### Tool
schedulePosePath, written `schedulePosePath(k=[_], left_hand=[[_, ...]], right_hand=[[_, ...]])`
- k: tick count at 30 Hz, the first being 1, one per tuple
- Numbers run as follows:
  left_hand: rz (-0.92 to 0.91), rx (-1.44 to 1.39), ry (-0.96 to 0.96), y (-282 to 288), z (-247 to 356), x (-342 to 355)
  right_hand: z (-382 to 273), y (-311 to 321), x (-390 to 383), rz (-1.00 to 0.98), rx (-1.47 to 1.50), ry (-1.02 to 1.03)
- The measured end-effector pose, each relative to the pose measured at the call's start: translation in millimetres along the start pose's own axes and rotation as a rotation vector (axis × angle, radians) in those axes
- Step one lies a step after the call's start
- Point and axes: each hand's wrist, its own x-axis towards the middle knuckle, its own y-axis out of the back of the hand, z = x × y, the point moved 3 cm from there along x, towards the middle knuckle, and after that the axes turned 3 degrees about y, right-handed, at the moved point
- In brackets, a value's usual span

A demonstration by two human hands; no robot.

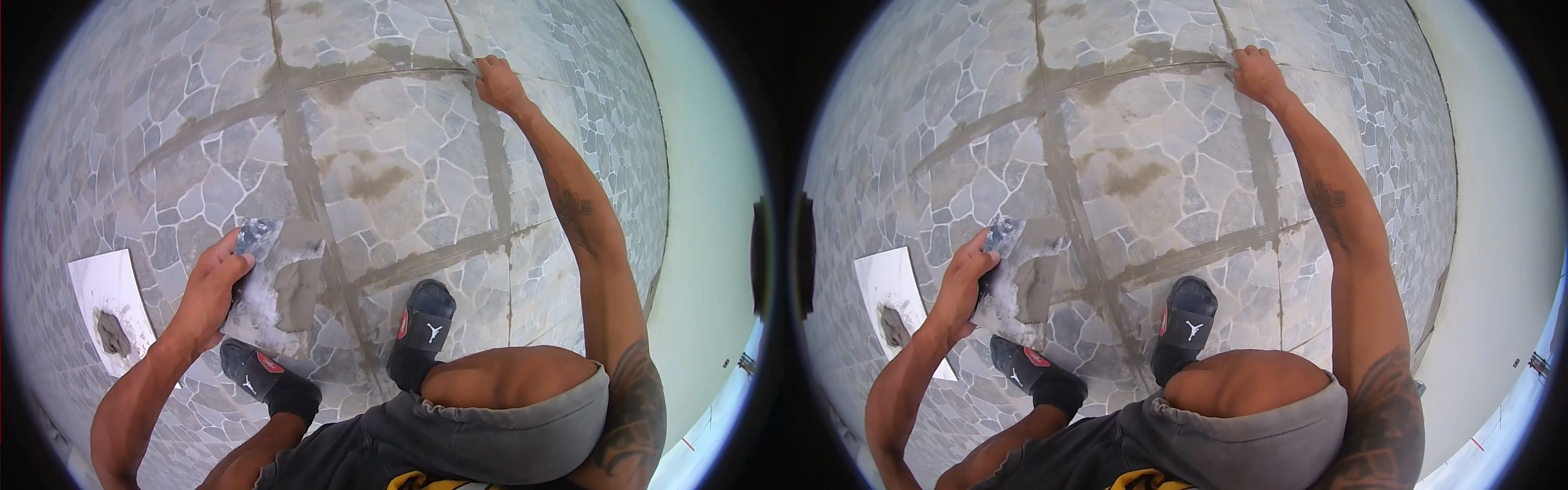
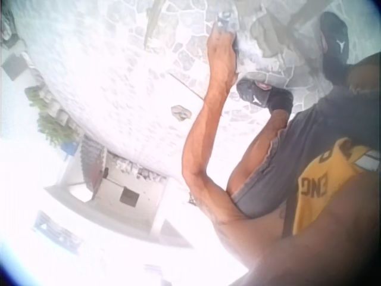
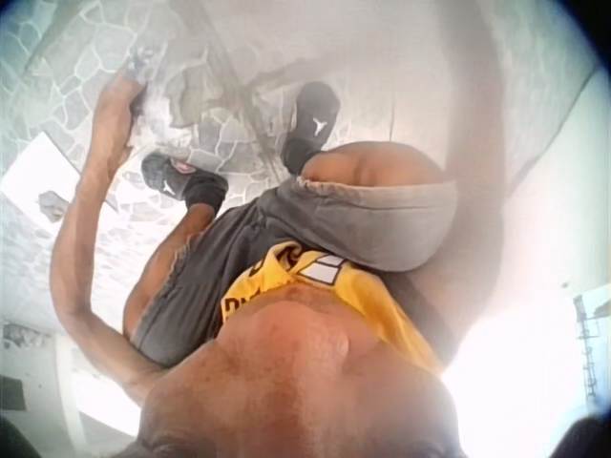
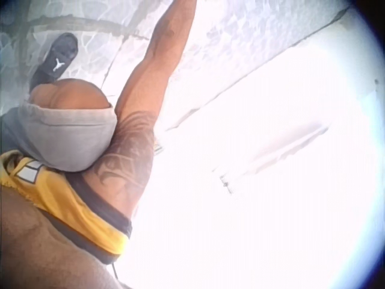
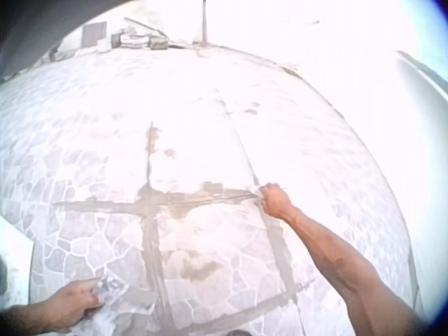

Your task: Apply mortar or grout to the seams between floor tiles using a small trowel and a putty knife.

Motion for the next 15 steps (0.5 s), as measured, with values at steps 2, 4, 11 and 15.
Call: schedulePosePath(k=[2, 4, 11, 15], left_hand=[[-0.007, -0.014, 0.01, 1.4, -1.0, 5.5], [0.03, -0.067, 0.037, 8.4, -3.6, 11.9], [0.038, -0.168, -0.003, 9.3, 20.3, 4.5], [0.152, -0.147, 0.02, 10.6, 38.1, -11.5]], right_hand=[[-6.9, -38.4, -12.4, -0.002, -0.131, 0.057], [-19.4, -48.5, -12.5, 0.001, -0.25, 0.116], [-13.4, 4.2, -5.3, -0.235, 0.012, 0.314], [-47.6, -21.7, 4.9, -0.059, -0.205, 0.265]])
